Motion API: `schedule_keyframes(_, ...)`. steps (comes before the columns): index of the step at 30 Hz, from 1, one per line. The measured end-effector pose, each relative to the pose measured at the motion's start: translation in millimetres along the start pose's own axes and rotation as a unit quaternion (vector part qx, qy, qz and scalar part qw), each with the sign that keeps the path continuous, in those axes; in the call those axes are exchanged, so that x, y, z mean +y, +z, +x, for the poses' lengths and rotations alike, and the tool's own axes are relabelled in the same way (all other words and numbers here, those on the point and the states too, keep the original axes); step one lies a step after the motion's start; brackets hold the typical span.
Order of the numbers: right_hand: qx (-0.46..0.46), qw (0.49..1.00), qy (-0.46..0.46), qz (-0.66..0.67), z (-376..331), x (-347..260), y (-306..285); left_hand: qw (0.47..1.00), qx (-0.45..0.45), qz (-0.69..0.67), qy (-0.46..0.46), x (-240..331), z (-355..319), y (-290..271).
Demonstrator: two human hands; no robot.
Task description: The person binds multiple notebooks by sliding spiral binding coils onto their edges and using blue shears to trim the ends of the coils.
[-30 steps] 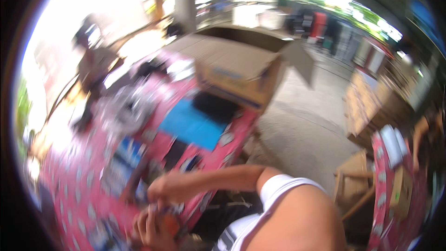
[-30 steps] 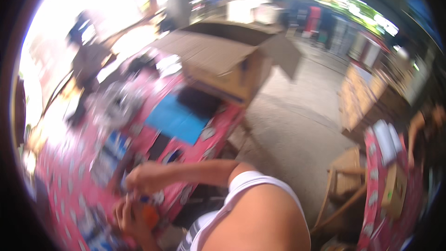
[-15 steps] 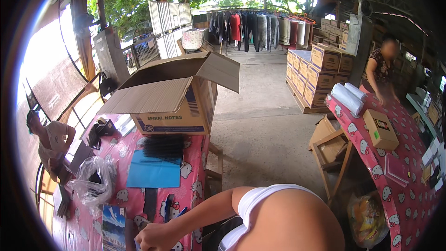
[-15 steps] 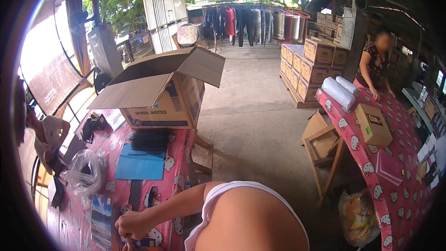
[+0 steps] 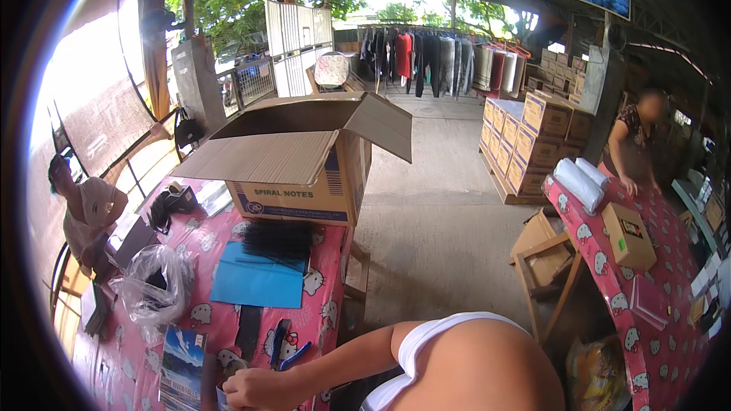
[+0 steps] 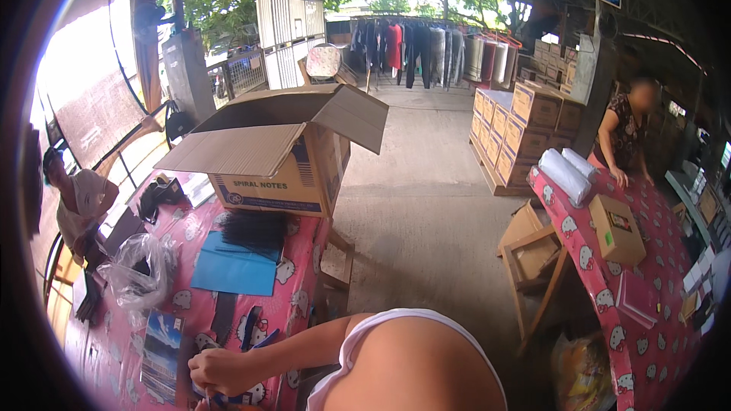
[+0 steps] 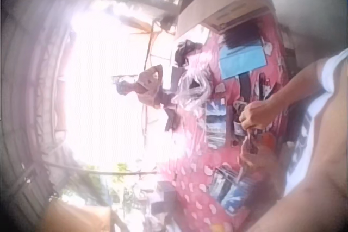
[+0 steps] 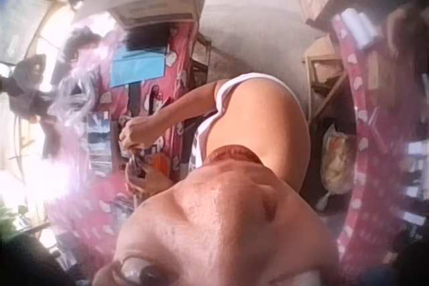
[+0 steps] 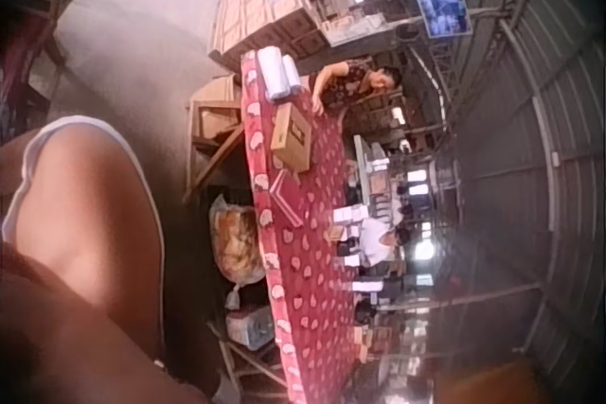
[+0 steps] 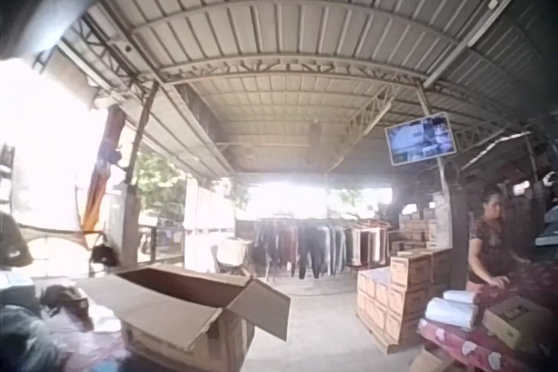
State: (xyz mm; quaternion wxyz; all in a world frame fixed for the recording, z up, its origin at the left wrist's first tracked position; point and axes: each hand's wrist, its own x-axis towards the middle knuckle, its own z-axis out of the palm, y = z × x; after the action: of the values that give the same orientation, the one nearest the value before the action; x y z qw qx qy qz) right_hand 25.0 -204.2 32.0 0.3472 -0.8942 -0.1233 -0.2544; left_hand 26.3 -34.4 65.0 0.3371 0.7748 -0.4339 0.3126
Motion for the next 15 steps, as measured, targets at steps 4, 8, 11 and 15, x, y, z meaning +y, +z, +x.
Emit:
schedule_keyframes(4,-0.04,0.999,0.01,0.012,-2,-6,-9,0.99,0.043,-0.033,-0.13,8,-6,7)
schedule_keyframes(8,-0.015,0.999,-0.041,0.012,-5,8,6,0.975,0.058,-0.036,-0.213,15,-9,13)
schedule_keyframes(11,-0.015,1.0,-0.026,-0.005,-8,8,-1,0.987,0.062,0.035,-0.141,10,-9,15)
schedule_keyframes(15,0.006,0.999,-0.047,-0.01,-7,-10,-5,0.989,0.046,0.016,-0.14,4,-9,25)
